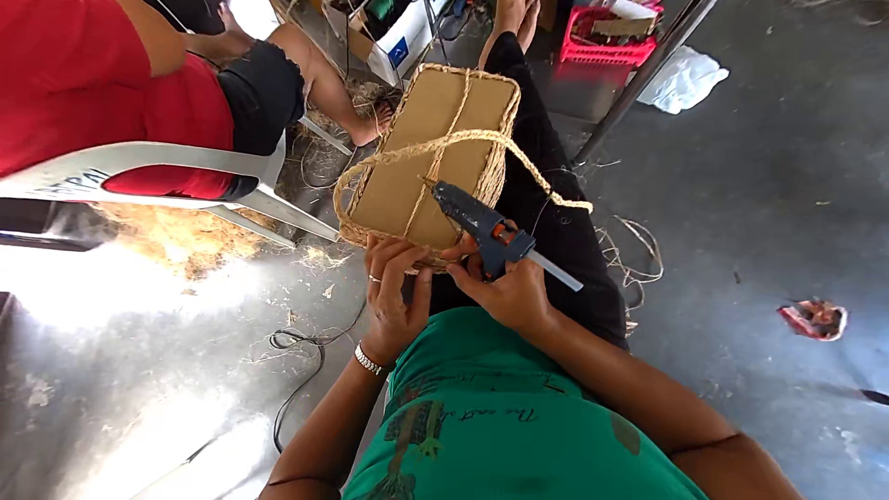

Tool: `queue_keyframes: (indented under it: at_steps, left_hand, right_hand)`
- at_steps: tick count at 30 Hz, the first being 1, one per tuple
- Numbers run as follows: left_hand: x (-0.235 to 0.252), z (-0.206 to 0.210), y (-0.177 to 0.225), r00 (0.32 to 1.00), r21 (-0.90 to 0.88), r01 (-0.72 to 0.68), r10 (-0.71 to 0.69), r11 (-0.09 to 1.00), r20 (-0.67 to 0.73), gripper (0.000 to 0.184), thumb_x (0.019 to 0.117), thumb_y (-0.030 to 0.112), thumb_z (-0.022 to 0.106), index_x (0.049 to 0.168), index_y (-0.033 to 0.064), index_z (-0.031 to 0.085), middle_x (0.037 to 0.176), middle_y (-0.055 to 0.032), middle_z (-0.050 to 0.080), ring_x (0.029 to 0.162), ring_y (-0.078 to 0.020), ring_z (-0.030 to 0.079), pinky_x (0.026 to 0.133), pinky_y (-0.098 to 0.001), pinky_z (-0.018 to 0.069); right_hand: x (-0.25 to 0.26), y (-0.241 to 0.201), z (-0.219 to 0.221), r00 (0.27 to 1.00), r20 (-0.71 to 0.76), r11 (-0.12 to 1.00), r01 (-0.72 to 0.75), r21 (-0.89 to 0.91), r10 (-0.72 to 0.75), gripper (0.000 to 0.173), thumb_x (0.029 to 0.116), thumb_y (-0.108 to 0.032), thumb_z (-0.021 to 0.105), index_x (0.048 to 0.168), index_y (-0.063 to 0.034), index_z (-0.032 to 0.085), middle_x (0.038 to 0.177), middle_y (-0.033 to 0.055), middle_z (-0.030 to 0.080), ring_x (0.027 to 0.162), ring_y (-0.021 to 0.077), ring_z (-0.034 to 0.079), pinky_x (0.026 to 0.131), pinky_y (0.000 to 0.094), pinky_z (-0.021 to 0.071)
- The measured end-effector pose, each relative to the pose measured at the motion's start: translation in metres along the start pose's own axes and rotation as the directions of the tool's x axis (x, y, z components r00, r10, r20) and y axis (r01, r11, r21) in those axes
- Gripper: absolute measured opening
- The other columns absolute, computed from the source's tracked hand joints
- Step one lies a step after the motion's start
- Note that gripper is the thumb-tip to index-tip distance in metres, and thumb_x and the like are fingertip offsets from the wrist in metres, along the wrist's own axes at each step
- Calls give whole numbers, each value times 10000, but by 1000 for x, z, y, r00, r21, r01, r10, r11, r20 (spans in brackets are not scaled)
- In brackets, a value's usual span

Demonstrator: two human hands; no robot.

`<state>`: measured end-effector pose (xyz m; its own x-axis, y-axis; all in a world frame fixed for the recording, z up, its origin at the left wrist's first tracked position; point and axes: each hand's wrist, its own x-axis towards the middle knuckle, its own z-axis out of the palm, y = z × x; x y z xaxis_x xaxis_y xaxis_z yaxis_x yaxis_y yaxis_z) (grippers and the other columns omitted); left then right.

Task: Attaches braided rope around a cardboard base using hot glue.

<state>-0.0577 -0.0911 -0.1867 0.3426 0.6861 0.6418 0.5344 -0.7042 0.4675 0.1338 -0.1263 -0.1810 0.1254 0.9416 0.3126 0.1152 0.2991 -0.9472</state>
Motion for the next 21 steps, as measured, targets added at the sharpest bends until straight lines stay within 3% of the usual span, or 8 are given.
queue_keyframes:
  at_steps: [2,7,12,17,21]
  left_hand:
    - [-5,5,1,1000,-1,8,-8,1000,-2,261,1025,179,567,1259,120,665,1282,-43,633,1338,-228,506,1227,-554,241]
    - [-4,16,3,1000,-7,-1,1,1000,-28,169,993,145,613,1124,109,715,1200,-53,647,1273,-240,526,1189,-515,288]
    - [-3,18,4,999,6,20,-20,1000,-37,151,987,133,591,1083,92,700,1170,-74,641,1267,-266,527,1195,-539,270]
    - [-5,17,1,997,-4,48,-48,999,-54,131,1003,134,570,1072,96,674,1179,-69,626,1283,-257,509,1200,-527,261]
    - [-4,17,1,997,-16,52,-52,999,-53,95,999,130,580,1033,100,663,1153,-71,627,1264,-254,522,1195,-530,271]
  right_hand:
    - [-1,0,1,1000,-7,1000,5,6,-5,478,850,-57,804,1261,-14,566,1000,12,758,676,44,635,587,205,541]
    - [-2,-3,-2,999,-3,999,-41,11,41,413,855,-45,796,1214,-19,595,976,14,740,644,42,610,566,199,531]
    - [-1,-1,-3,999,14,999,-44,29,44,433,865,-53,794,1234,-16,570,1085,31,731,683,50,620,588,204,536]
    - [3,2,1,999,36,998,16,55,-18,469,861,-62,813,1248,14,560,1072,58,728,665,49,605,567,197,521]
    - [7,4,7,997,55,997,49,-56,-46,494,879,-99,801,1281,14,538,1006,34,727,696,52,621,605,209,545]
